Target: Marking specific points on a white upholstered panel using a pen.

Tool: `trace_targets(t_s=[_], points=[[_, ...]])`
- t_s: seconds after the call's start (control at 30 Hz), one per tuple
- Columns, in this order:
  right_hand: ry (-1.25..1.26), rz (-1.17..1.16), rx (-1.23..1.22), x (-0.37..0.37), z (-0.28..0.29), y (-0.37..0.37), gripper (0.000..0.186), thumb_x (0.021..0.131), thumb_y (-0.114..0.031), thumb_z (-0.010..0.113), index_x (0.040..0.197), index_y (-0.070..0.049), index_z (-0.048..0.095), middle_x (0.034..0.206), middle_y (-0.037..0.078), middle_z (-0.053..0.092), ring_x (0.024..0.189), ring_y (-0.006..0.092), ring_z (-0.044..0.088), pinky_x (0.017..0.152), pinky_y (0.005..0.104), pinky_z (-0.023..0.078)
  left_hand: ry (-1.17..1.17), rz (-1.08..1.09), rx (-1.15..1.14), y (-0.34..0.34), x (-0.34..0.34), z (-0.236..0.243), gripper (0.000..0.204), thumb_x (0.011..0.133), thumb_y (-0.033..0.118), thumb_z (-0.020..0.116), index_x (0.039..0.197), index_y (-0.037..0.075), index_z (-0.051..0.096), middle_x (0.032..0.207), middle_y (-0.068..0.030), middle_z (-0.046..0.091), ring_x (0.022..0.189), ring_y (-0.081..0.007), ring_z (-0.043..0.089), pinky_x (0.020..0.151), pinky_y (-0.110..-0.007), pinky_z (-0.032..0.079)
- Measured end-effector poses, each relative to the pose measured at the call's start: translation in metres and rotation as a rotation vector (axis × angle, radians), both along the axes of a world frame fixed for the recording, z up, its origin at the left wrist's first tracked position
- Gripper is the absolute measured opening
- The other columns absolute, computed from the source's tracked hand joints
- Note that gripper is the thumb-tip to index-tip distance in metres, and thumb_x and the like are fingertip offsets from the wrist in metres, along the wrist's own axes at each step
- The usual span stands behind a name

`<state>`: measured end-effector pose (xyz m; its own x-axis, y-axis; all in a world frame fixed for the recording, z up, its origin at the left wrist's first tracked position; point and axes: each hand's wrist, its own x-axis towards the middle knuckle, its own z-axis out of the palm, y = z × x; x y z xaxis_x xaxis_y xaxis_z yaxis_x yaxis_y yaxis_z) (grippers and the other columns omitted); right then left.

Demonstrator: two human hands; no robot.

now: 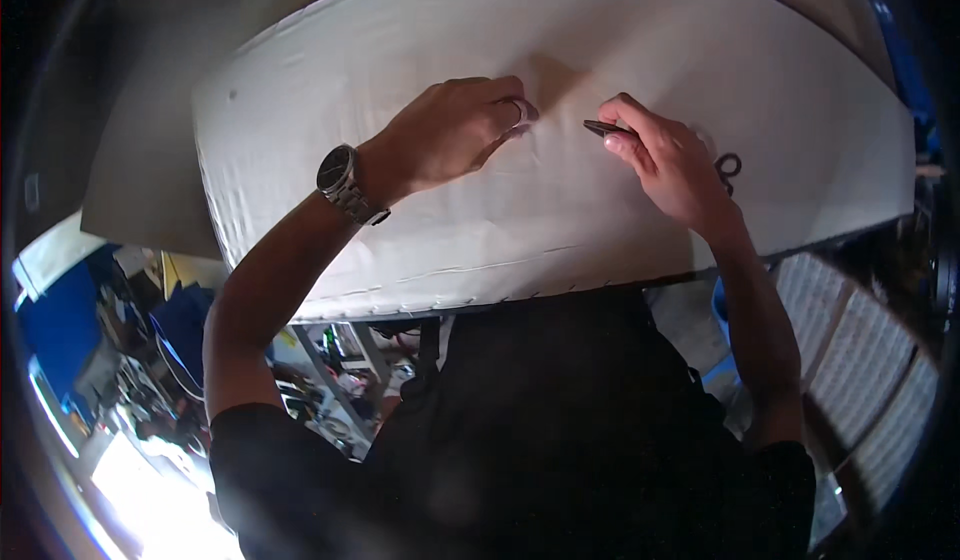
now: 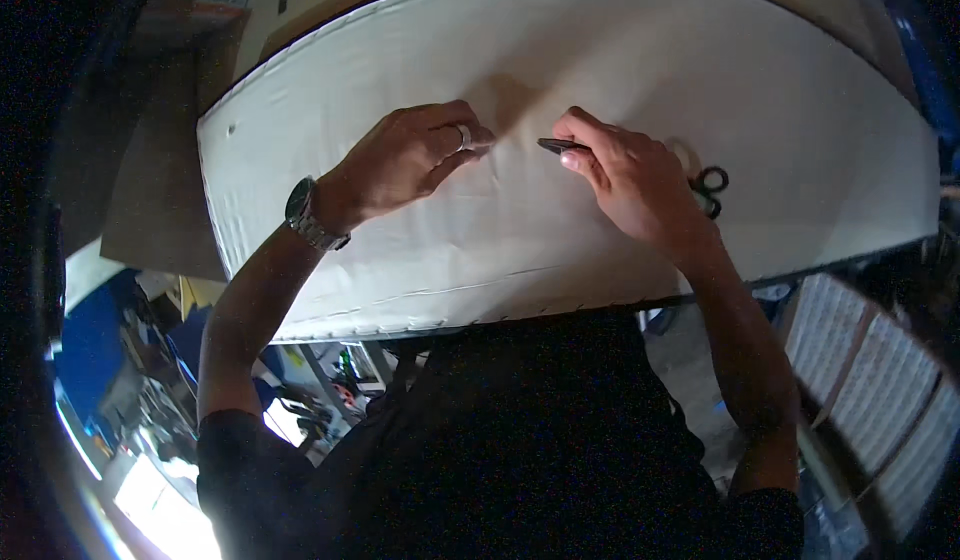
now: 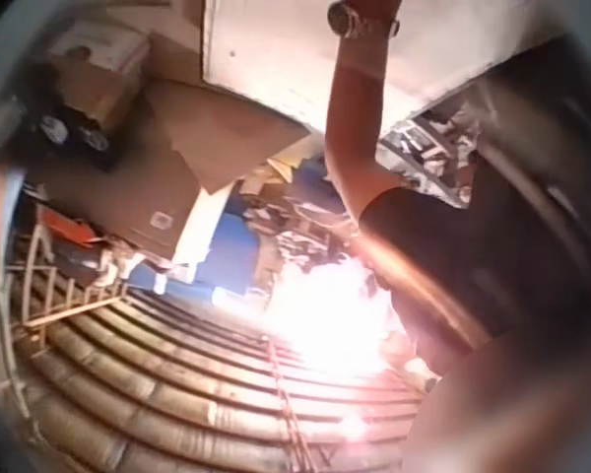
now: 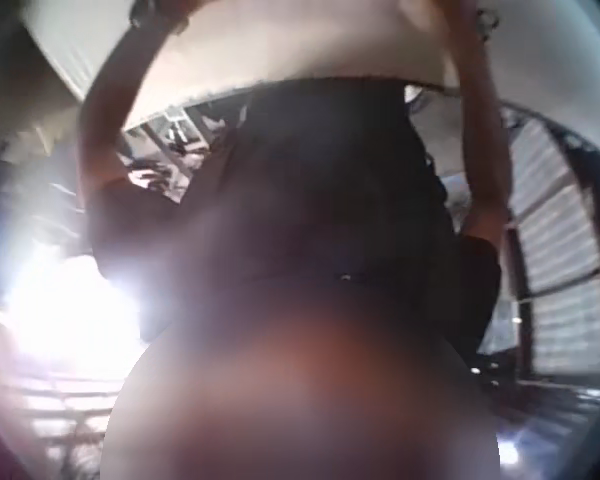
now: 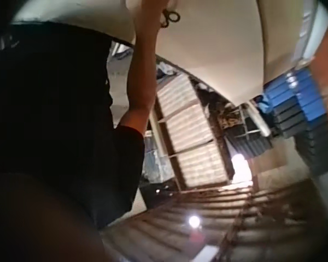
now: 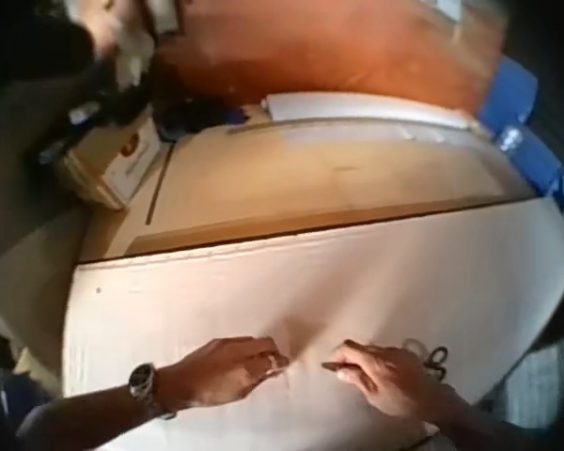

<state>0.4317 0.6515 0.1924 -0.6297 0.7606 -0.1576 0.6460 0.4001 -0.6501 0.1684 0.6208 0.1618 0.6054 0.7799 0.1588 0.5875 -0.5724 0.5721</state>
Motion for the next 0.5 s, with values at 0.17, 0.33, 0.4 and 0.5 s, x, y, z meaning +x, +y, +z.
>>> trace_targets(t_s=[0.17,0.33,0.4,0.5], points=[[-0.030,-0.111,0.002,-0.015,-0.012,-0.015,0.016,0.095,-0.019,0.062,0.100,-0.007,0.053,0.075,0.013,0.066,0.069,0.0324,0.067,0.065,0.0422,0.049,0.077,-0.111,0.074,0.021,-0.004,-0.002,0.013,0.085,0.005,0.068,0.098,0.003,0.066,0.098,-0.0093,0.066,0.090,-0.0260,0.065,0.080,-0.037,0.056],[0.013,-0.141,0.098,-0.025,-0.022,-0.025,0.024,0.088,-0.022,0.072,0.097,-0.004,0.058,0.076,0.012,0.069,0.068,0.0268,0.069,0.068,0.0423,0.049,0.087,-0.260,0.164,0.032,-0.009,-0.001,0.011,0.090,0.007,0.066,0.099,0.002,0.062,0.099,-0.0111,0.064,0.090,-0.0280,0.064,0.081,-0.038,0.055],[0.008,-0.187,0.065,-0.033,-0.023,-0.028,0.024,0.088,-0.023,0.072,0.096,-0.004,0.060,0.075,0.012,0.069,0.067,0.0263,0.068,0.068,0.0423,0.049,0.094,-0.289,0.151,0.035,-0.010,0.005,0.013,0.089,0.006,0.067,0.100,0.002,0.063,0.100,-0.0114,0.065,0.087,-0.0280,0.066,0.078,-0.037,0.057],[-0.025,-0.181,0.096,-0.043,-0.023,-0.031,0.025,0.089,-0.026,0.071,0.094,-0.004,0.061,0.072,0.011,0.068,0.065,0.0258,0.068,0.069,0.0435,0.050,0.169,-0.299,0.114,0.037,-0.011,0.008,0.015,0.087,0.005,0.069,0.101,0.002,0.063,0.100,-0.0116,0.067,0.085,-0.0279,0.068,0.076,-0.036,0.058]])
